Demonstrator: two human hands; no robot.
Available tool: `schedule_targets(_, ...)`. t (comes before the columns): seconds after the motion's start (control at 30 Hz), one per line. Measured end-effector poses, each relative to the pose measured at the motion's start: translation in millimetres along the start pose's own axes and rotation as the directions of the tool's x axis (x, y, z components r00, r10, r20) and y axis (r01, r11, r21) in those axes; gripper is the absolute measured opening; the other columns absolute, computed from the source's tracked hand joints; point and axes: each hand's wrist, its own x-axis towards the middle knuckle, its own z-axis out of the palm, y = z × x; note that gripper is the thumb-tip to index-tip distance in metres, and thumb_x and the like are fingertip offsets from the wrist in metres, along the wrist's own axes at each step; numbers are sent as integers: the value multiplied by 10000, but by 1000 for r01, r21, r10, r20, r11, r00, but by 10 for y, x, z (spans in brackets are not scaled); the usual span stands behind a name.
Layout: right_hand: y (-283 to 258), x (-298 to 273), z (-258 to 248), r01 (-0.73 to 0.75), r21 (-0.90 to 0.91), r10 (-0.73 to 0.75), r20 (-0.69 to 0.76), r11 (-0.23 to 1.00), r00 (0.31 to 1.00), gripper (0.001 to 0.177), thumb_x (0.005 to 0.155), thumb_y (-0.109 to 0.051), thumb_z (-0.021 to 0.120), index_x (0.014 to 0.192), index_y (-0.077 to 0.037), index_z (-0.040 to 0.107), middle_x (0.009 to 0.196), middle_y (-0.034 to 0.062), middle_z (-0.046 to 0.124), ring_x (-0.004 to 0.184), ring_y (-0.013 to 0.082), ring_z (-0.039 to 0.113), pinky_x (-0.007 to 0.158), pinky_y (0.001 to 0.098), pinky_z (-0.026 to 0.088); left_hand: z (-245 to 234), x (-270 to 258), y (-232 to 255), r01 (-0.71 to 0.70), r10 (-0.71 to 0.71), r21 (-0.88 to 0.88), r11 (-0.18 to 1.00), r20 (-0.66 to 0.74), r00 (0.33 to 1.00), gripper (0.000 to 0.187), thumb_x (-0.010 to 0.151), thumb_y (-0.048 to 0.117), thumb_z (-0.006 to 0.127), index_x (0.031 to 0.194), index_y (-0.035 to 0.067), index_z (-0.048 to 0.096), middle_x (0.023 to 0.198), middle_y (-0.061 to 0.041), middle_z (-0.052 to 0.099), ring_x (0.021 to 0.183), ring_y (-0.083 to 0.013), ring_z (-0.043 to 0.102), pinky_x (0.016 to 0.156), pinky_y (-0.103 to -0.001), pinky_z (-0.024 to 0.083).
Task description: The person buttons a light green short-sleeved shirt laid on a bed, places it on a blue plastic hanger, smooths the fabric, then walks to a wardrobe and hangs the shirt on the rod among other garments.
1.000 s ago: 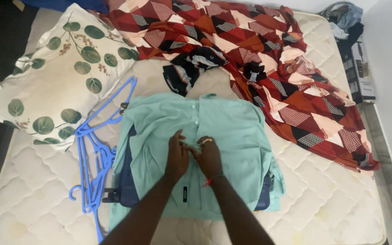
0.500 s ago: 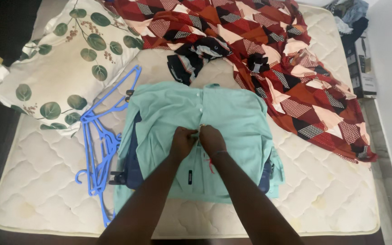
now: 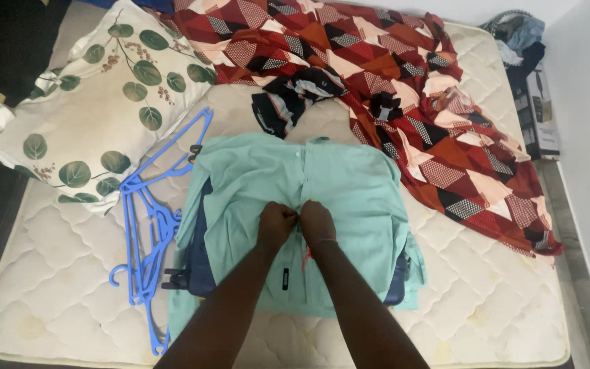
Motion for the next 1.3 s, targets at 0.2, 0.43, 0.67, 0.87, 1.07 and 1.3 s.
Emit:
schedule_targets(0.2, 116, 1, -320, -118, 284, 49, 237, 951, 970, 277, 929, -277, 654, 854, -16, 706, 920, 207, 695, 949, 397, 656, 826, 500, 530, -21, -68, -29, -149, 145, -39, 988, -91, 985, 137, 743, 146, 854, 817, 71, 766, 901, -140, 644, 880, -333, 642, 808, -442, 536)
schedule_targets(0.43, 151, -131, -781, -156, 506, 33, 243, 848, 970, 240, 948, -296, 636, 1028, -79, 701, 978, 164, 724, 943, 370, 684, 821, 478, 534, -74, -190, 113, -123, 119, -73, 990, -59, 991, 105, 768, 78, 806, 858, 70, 753, 925, -124, 631, 864, -324, 638, 797, -442, 530)
schedule_targets(0.67, 18, -203, -714, -219, 470, 148, 185, 855, 972, 222, 923, -311, 667, 996, -109, 722, 914, 132, 715, 858, 344, 693, 762, 467, 543, -97, -186, 72, -300, 296, -35, 953, -81, 952, 73, 809, 4, 726, 867, 47, 713, 944, -136, 643, 917, -346, 635, 834, -461, 513)
schedule_targets(0.87, -80, -256, -601, -232, 367, 255, -14, 901, 967, 224, 996, -282, 597, 997, -64, 645, 896, 164, 695, 866, 378, 677, 760, 492, 540, -180, -259, 52, -305, 282, -84, 948, -217, 935, 110, 952, 36, 642, 1042, 33, 579, 1051, -172, 588, 941, -365, 607, 846, -463, 509)
schedule_targets(1.07, -93, -443, -827, -270, 586, 342, -13, 764, 940, 234, 1013, -217, 532, 1085, -8, 608, 929, 247, 679, 902, 450, 647, 782, 538, 517, -608, -506, -87, -227, 242, 120, 967, -132, 961, 158, 956, 52, 589, 1113, 48, 571, 1084, -163, 592, 1008, -352, 617, 900, -465, 513)
schedule_targets(1.3, -90, -700, -1265, -252, 541, 300, -2, 802, 954, 487, 889, -238, 604, 1314, -6, 549, 1416, 220, 519, 873, 416, 663, 706, 486, 542, -1099, -814, -10, -425, 429, 373, 825, 76, 900, 653, 858, 275, 732, 1404, 23, 476, 1275, -243, 543, 1164, -409, 559, 975, -477, 480)
